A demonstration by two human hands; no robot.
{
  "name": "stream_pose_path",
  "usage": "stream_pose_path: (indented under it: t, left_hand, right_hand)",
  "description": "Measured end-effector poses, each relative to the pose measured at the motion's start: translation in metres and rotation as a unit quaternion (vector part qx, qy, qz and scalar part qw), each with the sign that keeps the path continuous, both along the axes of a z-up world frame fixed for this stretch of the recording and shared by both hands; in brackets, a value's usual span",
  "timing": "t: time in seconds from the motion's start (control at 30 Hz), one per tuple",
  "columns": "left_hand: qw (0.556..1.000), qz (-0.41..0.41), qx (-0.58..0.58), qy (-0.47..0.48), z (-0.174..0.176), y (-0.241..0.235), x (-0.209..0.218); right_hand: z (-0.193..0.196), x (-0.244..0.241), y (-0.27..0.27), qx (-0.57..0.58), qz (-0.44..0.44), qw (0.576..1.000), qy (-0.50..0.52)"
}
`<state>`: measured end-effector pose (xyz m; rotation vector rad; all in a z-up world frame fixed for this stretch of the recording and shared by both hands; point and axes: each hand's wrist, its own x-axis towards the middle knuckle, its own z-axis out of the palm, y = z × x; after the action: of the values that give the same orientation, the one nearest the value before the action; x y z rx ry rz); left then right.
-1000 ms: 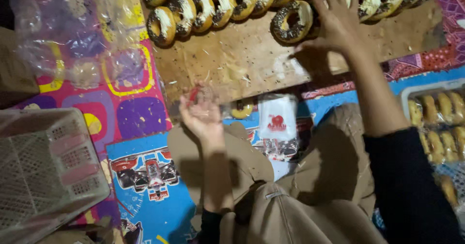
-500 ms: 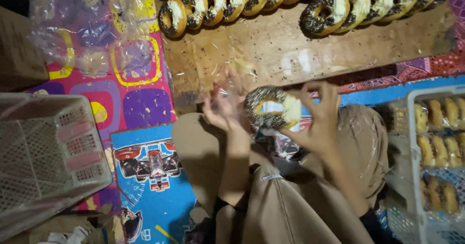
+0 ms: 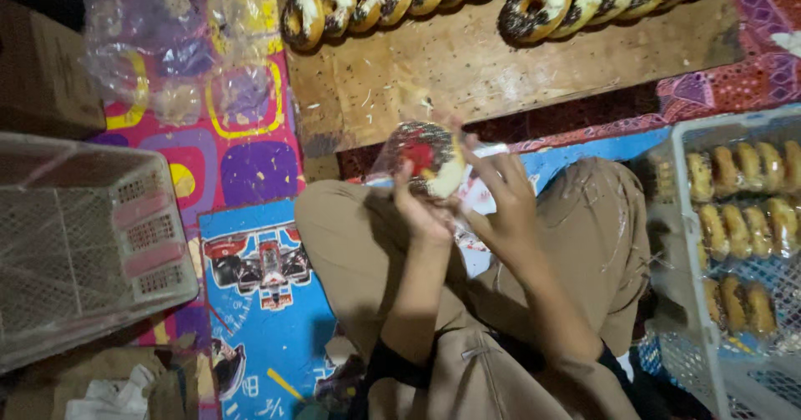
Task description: The person sits on the floor and repeatedly picks up donuts from a wooden board, places them into clear plastic bags, and sets the packaged donuts into a white plastic crate. The person handles both plain and chocolate-topped donuts.
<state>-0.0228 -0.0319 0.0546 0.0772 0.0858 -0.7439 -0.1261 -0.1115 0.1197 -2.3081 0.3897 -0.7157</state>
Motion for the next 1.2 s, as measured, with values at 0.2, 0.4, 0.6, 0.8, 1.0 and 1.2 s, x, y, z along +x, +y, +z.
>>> stream_pose_path:
  t: [0.2, 0.4, 0.6, 0.8, 1.0, 1.2]
  left_hand:
    - [0.956, 0.044, 0.254, -0.142, -0.018, 0.016, -0.033]
    - [0.664, 0.184, 0.433, -0.582, 0.016, 0.035, -0.028]
    - [0.479, 0.026, 0.481, -0.733, 0.08, 0.055, -0.003]
    - [0.371, 0.178, 0.357, -0.838, 0.116, 0.076, -0.012]
    - [0.45, 0.187, 0.428, -0.761, 0.125, 0.081, -0.02]
    - [0.304, 0.238, 0.425, -0.819, 0.144, 0.111, -0.002]
  right_hand:
    - [0.032, -0.015, 0.008, 0.184, -0.062, 0.966, -0.168]
    - [0.043, -0.026, -0.028, 0.127, 0.291, 0.946, 0.067]
    - [0.049, -0.05, -0.041, 0.259, 0.152, 0.952, -0.062]
    - [0.067, -0.042, -0.027, 0.075, 0.176, 0.982, -0.001]
    - [0.039, -0.03, -0.015, -0.159, 0.158, 0.965, -0.134]
    - [-0.041, -0.042, -0.031, -0.547, 0.15, 0.815, -0.117]
